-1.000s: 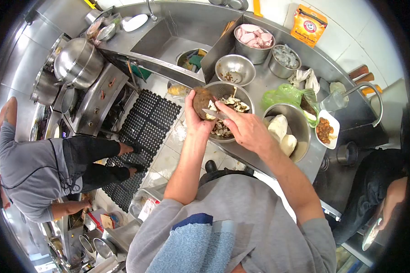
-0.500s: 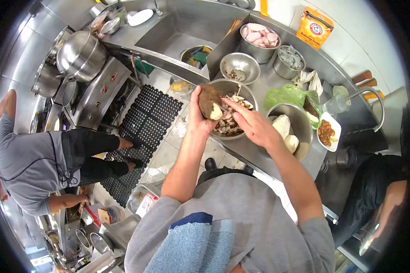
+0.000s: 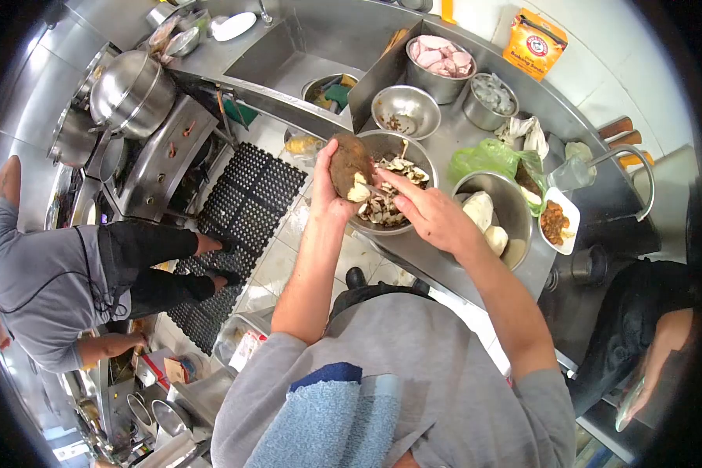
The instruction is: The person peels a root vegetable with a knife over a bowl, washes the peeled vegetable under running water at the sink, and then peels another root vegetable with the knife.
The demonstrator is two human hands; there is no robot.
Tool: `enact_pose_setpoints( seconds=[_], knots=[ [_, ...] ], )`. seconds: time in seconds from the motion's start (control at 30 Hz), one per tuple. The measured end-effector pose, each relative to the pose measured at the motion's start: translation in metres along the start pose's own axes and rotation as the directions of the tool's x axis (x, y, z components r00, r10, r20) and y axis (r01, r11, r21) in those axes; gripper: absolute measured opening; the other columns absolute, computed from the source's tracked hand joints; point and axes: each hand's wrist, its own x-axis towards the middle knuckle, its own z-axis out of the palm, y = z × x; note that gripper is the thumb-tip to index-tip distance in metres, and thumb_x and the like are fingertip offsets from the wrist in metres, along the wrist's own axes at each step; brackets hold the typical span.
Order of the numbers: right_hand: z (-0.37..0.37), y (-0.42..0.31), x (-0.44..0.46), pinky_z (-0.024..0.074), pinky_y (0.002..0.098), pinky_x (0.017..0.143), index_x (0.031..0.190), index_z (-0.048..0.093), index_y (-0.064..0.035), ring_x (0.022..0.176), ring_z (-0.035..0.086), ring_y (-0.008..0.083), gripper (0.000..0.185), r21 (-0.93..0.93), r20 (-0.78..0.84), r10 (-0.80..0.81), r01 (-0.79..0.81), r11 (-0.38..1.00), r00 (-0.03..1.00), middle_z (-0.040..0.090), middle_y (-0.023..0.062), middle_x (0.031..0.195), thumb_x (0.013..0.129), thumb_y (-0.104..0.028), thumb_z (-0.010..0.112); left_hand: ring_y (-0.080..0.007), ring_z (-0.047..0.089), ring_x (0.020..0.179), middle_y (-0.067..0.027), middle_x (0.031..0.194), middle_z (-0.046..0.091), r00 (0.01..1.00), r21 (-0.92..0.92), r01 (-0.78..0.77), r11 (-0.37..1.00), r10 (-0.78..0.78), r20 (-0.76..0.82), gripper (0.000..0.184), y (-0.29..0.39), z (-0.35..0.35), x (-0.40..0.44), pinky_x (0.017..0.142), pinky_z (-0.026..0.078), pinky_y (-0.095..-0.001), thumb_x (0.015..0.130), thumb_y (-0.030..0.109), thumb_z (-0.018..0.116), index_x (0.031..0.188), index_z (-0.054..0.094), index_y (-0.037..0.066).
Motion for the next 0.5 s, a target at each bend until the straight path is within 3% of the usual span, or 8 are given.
enact_pose_setpoints(
  seconds=[0.07,0.17,0.27,0.37,0.47,0.5],
  knots=[
    [0.003,0.002,0.002,0.0480,0.0504,0.087,0.146,0.044,-0.0117,0.099,0.062,0.0439,0.045,0.013,0.004,-0.002,0.002,1.000,1.000,0.059,0.0263,0.125,0.101,-0.018,0.047,-0.0282,0.061,0.097,-0.0120,0.111,0.065,1.000,-0.006,-0.004,1.000,0.004,0.012,0.049,0.003,-0.002,0.000,0.084,0.050,-0.0475,0.089,0.048,0.062,0.118,0.060,0.009],
    [0.006,0.003,0.006,0.0490,0.0499,0.084,0.146,0.044,-0.0124,0.094,0.064,0.0438,0.045,-0.020,-0.021,-0.014,0.014,1.000,1.000,0.063,0.0266,0.115,0.101,-0.017,0.047,-0.0284,0.062,0.098,-0.0119,0.110,0.065,1.000,0.006,-0.006,1.000,0.006,-0.017,0.048,0.002,0.002,-0.003,0.087,0.050,-0.0503,0.089,0.047,0.062,0.119,0.061,0.009],
    [0.009,0.002,0.011,0.0502,0.0506,0.078,0.145,0.045,-0.0130,0.084,0.065,0.0434,0.044,-0.110,-0.027,0.022,-0.025,0.994,0.999,0.067,0.0263,0.098,0.101,-0.018,0.047,-0.0290,0.062,0.102,-0.0116,0.112,0.065,0.999,0.011,-0.042,0.999,0.043,-0.013,0.047,-0.004,0.001,-0.002,0.090,0.051,-0.0539,0.090,0.046,0.062,0.120,0.061,0.010],
    [0.009,-0.006,0.020,0.0505,0.0514,0.072,0.144,0.047,-0.0135,0.074,0.065,0.0432,0.044,-0.168,-0.008,0.179,-0.177,0.970,0.984,0.067,0.0248,0.083,0.100,-0.018,0.049,-0.0297,0.062,0.106,-0.0116,0.115,0.066,0.998,0.042,-0.056,0.998,0.058,-0.034,0.045,-0.011,0.002,-0.003,0.090,0.051,-0.0564,0.091,0.045,0.060,0.121,0.061,0.011],
    [0.019,0.017,0.024,0.0505,0.0518,0.069,0.141,0.050,-0.0133,0.071,0.064,0.0429,0.042,-0.119,-0.104,-0.024,0.012,0.993,0.994,0.067,0.0248,0.081,0.100,-0.019,0.050,-0.0297,0.063,0.106,-0.0109,0.116,0.066,0.999,-0.038,-0.033,0.999,0.033,0.003,0.042,-0.013,-0.005,-0.001,0.090,0.051,-0.0553,0.092,0.043,0.060,0.120,0.061,0.011],
    [0.016,0.014,0.027,0.0501,0.0516,0.072,0.141,0.051,-0.0131,0.076,0.064,0.0435,0.042,-0.142,-0.080,-0.001,-0.011,0.990,0.997,0.066,0.0254,0.086,0.100,-0.018,0.049,-0.0297,0.063,0.106,-0.0108,0.116,0.066,1.000,-0.047,-0.025,0.999,0.026,0.011,0.041,-0.012,-0.001,-0.002,0.091,0.050,-0.0555,0.093,0.043,0.060,0.120,0.061,0.011]
  ],
)
